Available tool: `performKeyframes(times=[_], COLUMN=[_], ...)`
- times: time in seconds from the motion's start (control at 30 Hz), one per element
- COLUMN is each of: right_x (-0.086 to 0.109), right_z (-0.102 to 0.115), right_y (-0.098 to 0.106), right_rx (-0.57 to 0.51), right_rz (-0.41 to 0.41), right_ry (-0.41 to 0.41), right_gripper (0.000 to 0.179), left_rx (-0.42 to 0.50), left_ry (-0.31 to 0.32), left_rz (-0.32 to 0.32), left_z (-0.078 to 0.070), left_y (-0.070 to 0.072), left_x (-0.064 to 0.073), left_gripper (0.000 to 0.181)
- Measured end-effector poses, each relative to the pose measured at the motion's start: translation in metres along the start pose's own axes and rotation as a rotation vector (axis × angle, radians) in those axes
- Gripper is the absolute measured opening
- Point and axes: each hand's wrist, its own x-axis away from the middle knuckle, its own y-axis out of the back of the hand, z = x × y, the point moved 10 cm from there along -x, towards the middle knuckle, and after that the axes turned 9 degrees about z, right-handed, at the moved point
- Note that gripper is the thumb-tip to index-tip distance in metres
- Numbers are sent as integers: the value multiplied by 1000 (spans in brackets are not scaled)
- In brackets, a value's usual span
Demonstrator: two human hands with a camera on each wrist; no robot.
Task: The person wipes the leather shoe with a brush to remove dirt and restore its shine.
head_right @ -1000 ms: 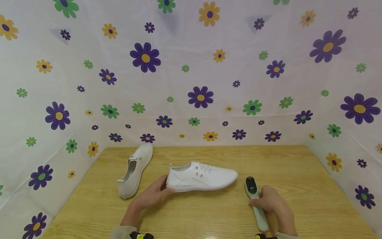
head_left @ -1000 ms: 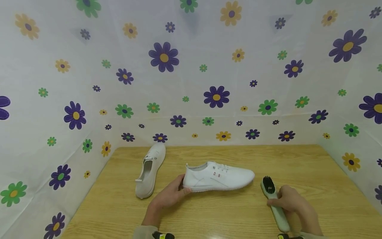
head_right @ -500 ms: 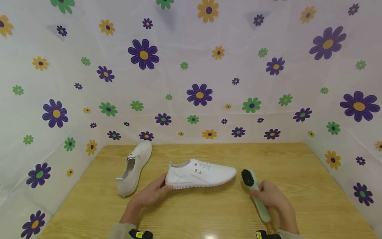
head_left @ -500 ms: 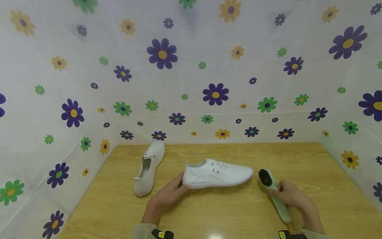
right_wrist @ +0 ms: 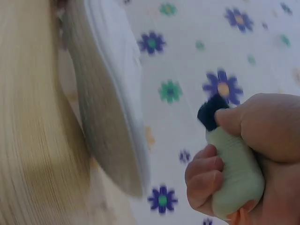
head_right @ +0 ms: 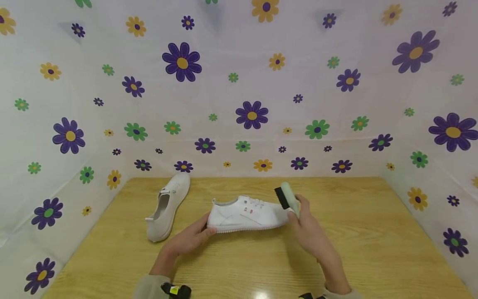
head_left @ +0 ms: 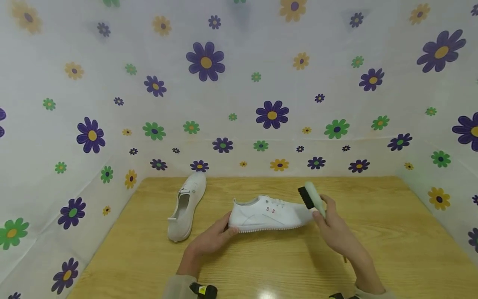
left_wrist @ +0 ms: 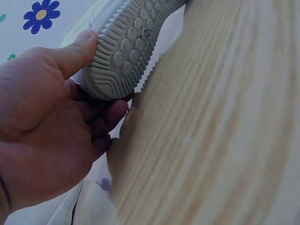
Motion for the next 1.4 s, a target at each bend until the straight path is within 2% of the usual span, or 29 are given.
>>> performKeyframes(times=[0.1,0.27,0.33,0.43,0.57,0.73,0.83,0.97,1.07,1.23,1.3,1.4], right_x=[-6,-15,-17,-18,-18,-26,-30,-33,-34,-34,-34,-33], right_z=[25,59,69,83,93,99,100,96,96,98,96,92], right_y=[-24,-72,-91,-116,-135,-131,-118,-101,-101,-116,-115,-105], right_rx=[26,234,349,472,568,629,644,600,575,538,530,535], right_rz=[-6,-4,4,7,-14,-63,-122,-199,-166,-3,-7,-105], right_ry=[49,104,151,269,373,368,342,294,292,327,311,270], right_gripper=[56,52,53,56,62,64,63,60,61,60,58,59], left_rx=[-7,6,18,38,29,31,50,50,45,60,59,55], left_ry=[-9,-16,-26,-46,-85,-111,-99,-61,-50,-90,-95,-64], left_rz=[13,16,19,41,44,52,63,43,28,47,52,50], left_z=[-2,-2,-2,-3,-5,-8,-6,-5,-7,-9,-9,-5], left_y=[0,1,1,-2,-2,-2,-3,-1,2,0,-1,-2], left_x=[-3,-4,-3,-2,0,-1,-3,-2,1,-1,-2,-2], left_gripper=[73,72,70,68,63,57,60,67,66,61,61,65])
